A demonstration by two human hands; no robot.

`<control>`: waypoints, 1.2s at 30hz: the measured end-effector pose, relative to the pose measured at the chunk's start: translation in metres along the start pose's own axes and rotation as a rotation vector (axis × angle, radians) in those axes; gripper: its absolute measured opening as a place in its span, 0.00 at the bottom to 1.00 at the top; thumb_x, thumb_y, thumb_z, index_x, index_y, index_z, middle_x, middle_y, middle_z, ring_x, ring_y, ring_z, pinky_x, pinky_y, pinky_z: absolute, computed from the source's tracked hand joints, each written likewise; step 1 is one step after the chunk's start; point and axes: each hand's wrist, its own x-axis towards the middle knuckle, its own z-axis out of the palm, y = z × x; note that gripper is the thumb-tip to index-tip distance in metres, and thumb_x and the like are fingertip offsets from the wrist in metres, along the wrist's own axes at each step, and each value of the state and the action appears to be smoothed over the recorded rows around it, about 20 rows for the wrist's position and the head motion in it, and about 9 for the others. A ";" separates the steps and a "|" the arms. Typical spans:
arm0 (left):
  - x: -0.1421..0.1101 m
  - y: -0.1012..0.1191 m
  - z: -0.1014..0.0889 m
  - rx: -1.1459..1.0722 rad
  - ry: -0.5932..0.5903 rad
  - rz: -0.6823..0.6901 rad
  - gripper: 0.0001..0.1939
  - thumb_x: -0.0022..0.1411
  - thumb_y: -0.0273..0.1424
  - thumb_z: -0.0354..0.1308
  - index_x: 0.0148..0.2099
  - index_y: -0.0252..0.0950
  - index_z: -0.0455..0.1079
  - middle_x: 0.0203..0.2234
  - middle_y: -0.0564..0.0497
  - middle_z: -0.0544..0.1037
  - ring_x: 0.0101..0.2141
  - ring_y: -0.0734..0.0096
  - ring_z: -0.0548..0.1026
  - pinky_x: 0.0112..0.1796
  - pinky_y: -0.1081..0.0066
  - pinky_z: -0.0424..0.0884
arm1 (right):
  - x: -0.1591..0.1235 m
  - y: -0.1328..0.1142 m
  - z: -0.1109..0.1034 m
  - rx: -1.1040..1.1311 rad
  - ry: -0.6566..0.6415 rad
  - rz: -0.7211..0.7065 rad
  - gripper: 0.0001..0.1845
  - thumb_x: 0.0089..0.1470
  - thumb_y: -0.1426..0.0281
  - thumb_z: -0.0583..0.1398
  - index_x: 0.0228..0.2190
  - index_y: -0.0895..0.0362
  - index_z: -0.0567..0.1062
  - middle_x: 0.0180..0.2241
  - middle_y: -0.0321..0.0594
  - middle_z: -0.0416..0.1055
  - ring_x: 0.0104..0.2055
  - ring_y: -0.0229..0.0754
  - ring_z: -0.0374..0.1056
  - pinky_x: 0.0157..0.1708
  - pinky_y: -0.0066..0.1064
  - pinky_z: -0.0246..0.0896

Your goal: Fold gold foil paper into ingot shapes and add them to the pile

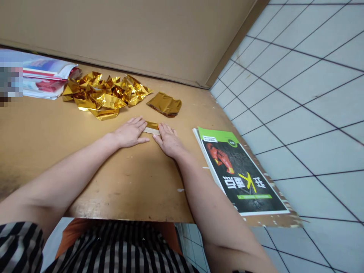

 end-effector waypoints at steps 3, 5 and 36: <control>0.001 0.006 0.001 -0.014 -0.025 0.020 0.36 0.71 0.49 0.40 0.69 0.27 0.55 0.68 0.36 0.57 0.67 0.55 0.55 0.65 0.61 0.52 | 0.000 0.000 0.000 -0.032 0.006 -0.010 0.35 0.66 0.55 0.42 0.67 0.62 0.54 0.70 0.52 0.47 0.72 0.49 0.41 0.68 0.48 0.38; 0.001 0.007 0.001 -0.031 -0.035 0.010 0.36 0.71 0.49 0.40 0.69 0.27 0.55 0.68 0.37 0.56 0.67 0.56 0.55 0.64 0.63 0.52 | -0.003 -0.004 -0.002 -0.065 -0.001 0.002 0.35 0.67 0.56 0.41 0.67 0.62 0.54 0.70 0.52 0.48 0.72 0.49 0.43 0.68 0.49 0.39; 0.008 -0.018 -0.006 -0.205 -0.061 0.183 0.22 0.70 0.30 0.45 0.62 0.47 0.67 0.64 0.51 0.67 0.66 0.61 0.58 0.63 0.50 0.51 | -0.005 -0.012 -0.001 0.045 0.051 -0.221 0.29 0.65 0.65 0.45 0.64 0.60 0.61 0.68 0.48 0.54 0.71 0.49 0.47 0.68 0.51 0.39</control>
